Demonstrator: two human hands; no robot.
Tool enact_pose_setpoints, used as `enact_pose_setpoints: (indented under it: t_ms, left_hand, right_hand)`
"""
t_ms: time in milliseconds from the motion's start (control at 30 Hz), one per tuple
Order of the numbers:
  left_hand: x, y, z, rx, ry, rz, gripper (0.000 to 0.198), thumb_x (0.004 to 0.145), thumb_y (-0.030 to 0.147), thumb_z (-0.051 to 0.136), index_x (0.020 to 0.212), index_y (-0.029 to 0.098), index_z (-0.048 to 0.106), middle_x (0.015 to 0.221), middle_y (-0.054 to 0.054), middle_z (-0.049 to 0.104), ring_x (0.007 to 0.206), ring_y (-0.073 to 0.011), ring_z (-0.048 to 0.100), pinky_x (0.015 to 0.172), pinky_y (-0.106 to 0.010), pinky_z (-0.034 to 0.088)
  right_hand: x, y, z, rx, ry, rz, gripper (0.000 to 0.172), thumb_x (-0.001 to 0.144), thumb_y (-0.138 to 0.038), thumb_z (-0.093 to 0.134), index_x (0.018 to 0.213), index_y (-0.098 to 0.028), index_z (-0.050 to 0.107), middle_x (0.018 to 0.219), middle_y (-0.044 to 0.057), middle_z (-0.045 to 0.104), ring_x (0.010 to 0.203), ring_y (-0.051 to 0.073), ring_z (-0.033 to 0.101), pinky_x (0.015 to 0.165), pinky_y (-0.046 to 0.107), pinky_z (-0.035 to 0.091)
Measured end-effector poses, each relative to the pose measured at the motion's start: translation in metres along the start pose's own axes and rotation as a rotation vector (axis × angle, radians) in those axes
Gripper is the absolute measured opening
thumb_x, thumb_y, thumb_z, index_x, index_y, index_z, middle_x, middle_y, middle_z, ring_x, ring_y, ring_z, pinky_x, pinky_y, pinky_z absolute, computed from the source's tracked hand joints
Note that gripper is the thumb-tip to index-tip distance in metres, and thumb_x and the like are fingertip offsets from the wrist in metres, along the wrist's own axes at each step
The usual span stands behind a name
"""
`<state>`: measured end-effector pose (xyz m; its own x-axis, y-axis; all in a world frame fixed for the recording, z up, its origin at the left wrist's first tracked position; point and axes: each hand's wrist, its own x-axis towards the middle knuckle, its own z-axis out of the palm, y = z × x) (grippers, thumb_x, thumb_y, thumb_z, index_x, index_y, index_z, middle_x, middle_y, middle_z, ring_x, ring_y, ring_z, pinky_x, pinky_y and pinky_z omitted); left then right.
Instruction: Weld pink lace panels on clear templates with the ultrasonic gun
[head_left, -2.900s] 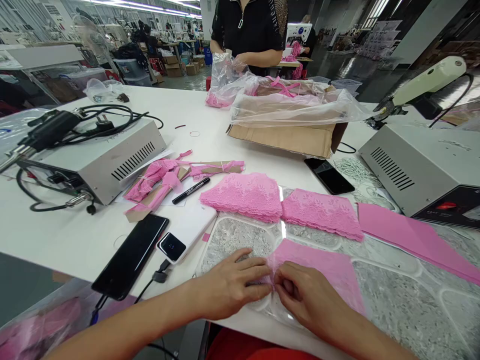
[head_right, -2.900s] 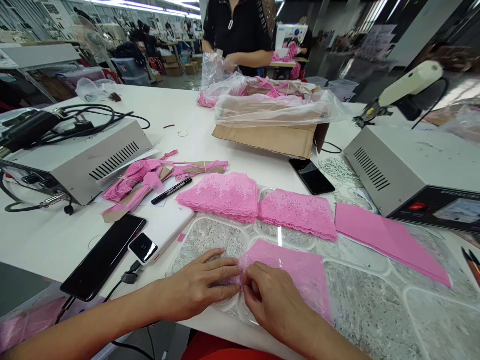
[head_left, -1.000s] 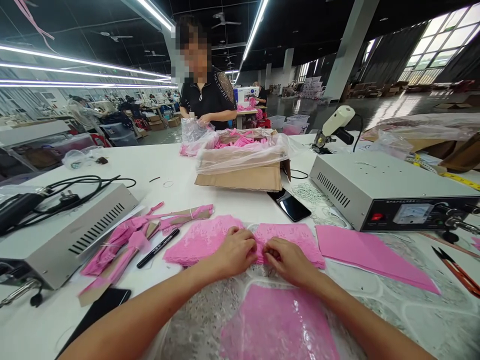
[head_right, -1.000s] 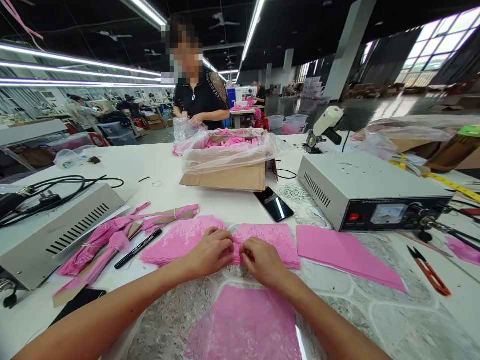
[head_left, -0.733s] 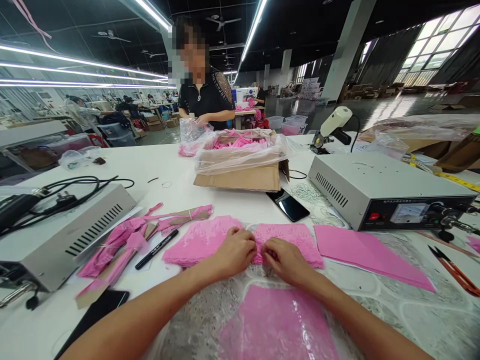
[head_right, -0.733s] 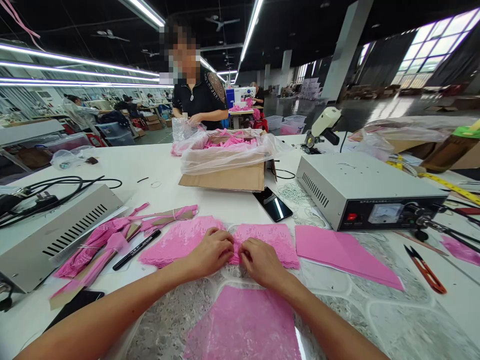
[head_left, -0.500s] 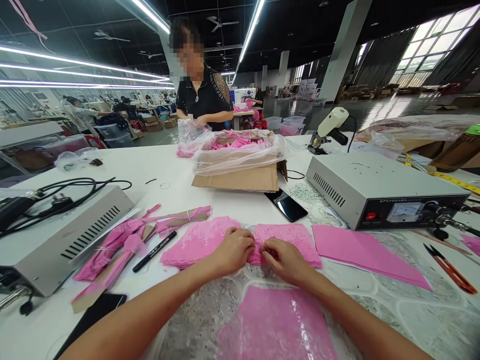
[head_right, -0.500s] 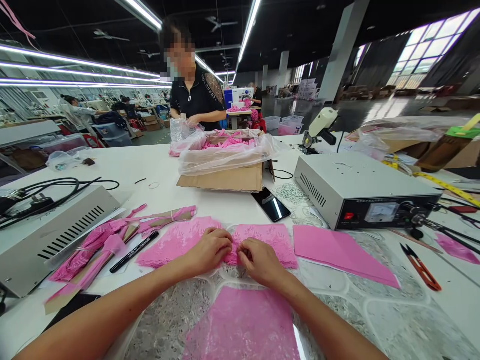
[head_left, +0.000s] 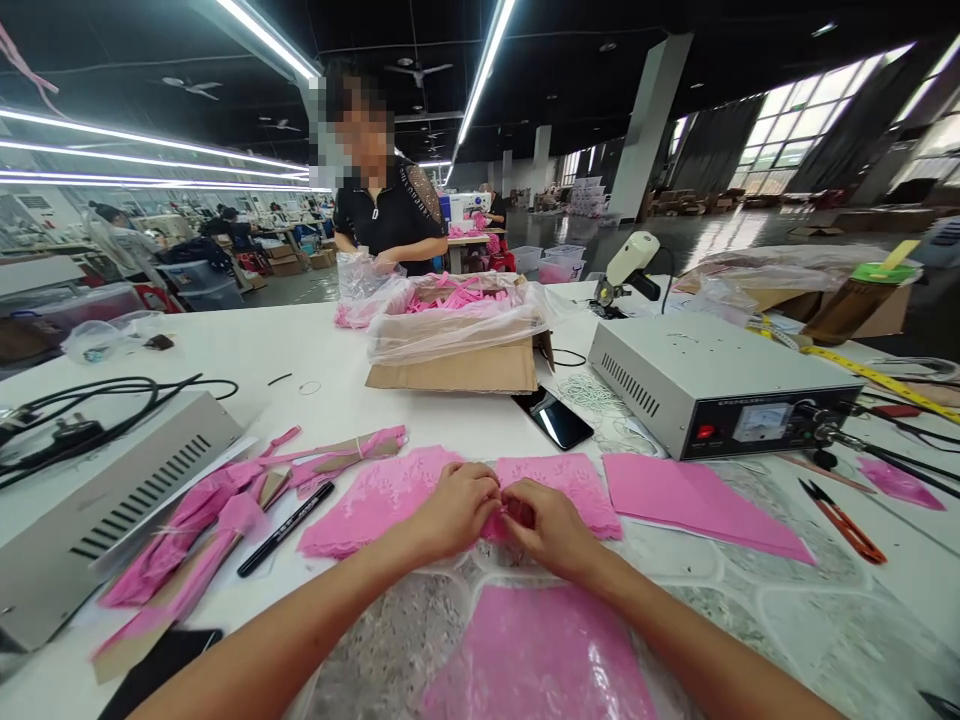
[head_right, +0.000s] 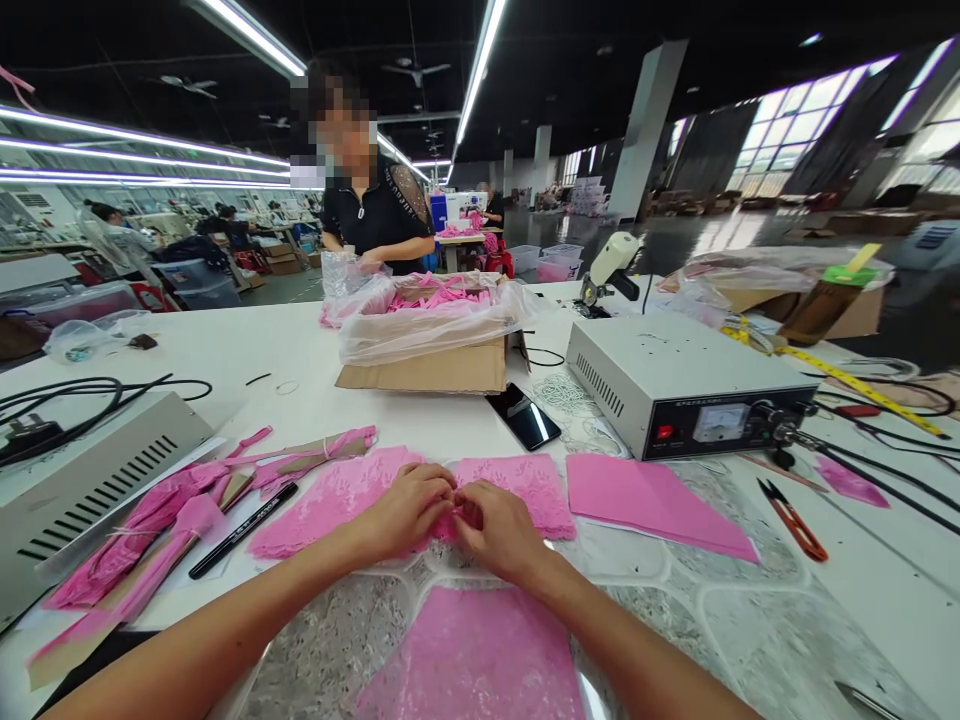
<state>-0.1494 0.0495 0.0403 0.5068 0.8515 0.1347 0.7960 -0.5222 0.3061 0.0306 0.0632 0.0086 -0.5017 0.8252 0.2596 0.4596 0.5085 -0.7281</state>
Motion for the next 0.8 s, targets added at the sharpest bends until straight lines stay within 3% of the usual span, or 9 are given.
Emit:
enact_pose_setpoints:
  t_ms: [167,300,400,567,700,800]
  left_hand:
    - [-0.004,0.003,0.005,0.019,0.076,-0.037,0.009,0.087,0.015,0.059,0.095,0.019,0.060,0.100,-0.004,0.067,0.097,-0.0199,0.060,0.098,-0.045,0.041]
    - [-0.003,-0.001,0.004,0.055,0.096,-0.088,0.007,0.090,0.014,0.057,0.088,0.018,0.062,0.095,-0.003,0.067,0.094,-0.0197,0.061,0.101,-0.048,0.038]
    - [0.002,0.003,-0.001,0.080,0.125,-0.151,0.012,0.094,0.024,0.060,0.088,0.015,0.064,0.095,-0.003,0.066,0.098,-0.0209,0.061,0.099,-0.047,0.040]
    - [0.020,0.038,0.004,0.067,0.141,-0.195,0.017,0.092,0.033,0.063,0.085,0.018,0.067,0.096,-0.006,0.068,0.098,-0.0230,0.062,0.094,-0.044,0.042]
    - [0.046,0.072,0.025,0.084,0.152,-0.258,0.032,0.088,0.048,0.066,0.088,0.016,0.066,0.091,-0.007,0.067,0.094,-0.0240,0.062,0.087,-0.042,0.048]
    - [0.070,0.088,0.040,0.115,0.153,-0.299,0.032,0.094,0.045,0.060,0.101,0.014,0.064,0.099,-0.006,0.065,0.090,-0.0193,0.064,0.083,-0.040,0.053]
  right_hand:
    - [0.006,-0.002,-0.007,0.050,0.110,0.016,0.011,0.079,-0.015,0.052,0.070,-0.020,0.056,0.066,0.000,0.060,0.060,0.013,0.051,0.056,0.025,0.040]
    - [0.007,-0.003,-0.030,0.105,0.214,0.059,0.008,0.077,-0.020,0.051,0.069,-0.021,0.053,0.059,-0.003,0.054,0.055,0.012,0.049,0.051,0.024,0.040]
    - [0.007,-0.004,-0.049,0.114,0.287,0.075,0.005,0.073,-0.021,0.050,0.074,-0.022,0.056,0.057,-0.004,0.052,0.051,0.012,0.048,0.050,0.024,0.038]
    - [0.009,-0.007,-0.071,0.094,0.389,0.064,0.009,0.071,-0.023,0.052,0.073,-0.021,0.061,0.053,-0.004,0.052,0.049,0.012,0.047,0.050,0.025,0.037]
    - [0.009,-0.010,-0.082,0.076,0.482,0.059,0.006,0.071,-0.023,0.053,0.069,-0.022,0.058,0.053,-0.003,0.057,0.049,0.013,0.052,0.051,0.025,0.040]
    - [0.006,-0.014,-0.093,0.060,0.563,0.061,0.006,0.073,-0.024,0.054,0.068,-0.021,0.057,0.054,-0.002,0.059,0.051,0.014,0.056,0.052,0.025,0.043]
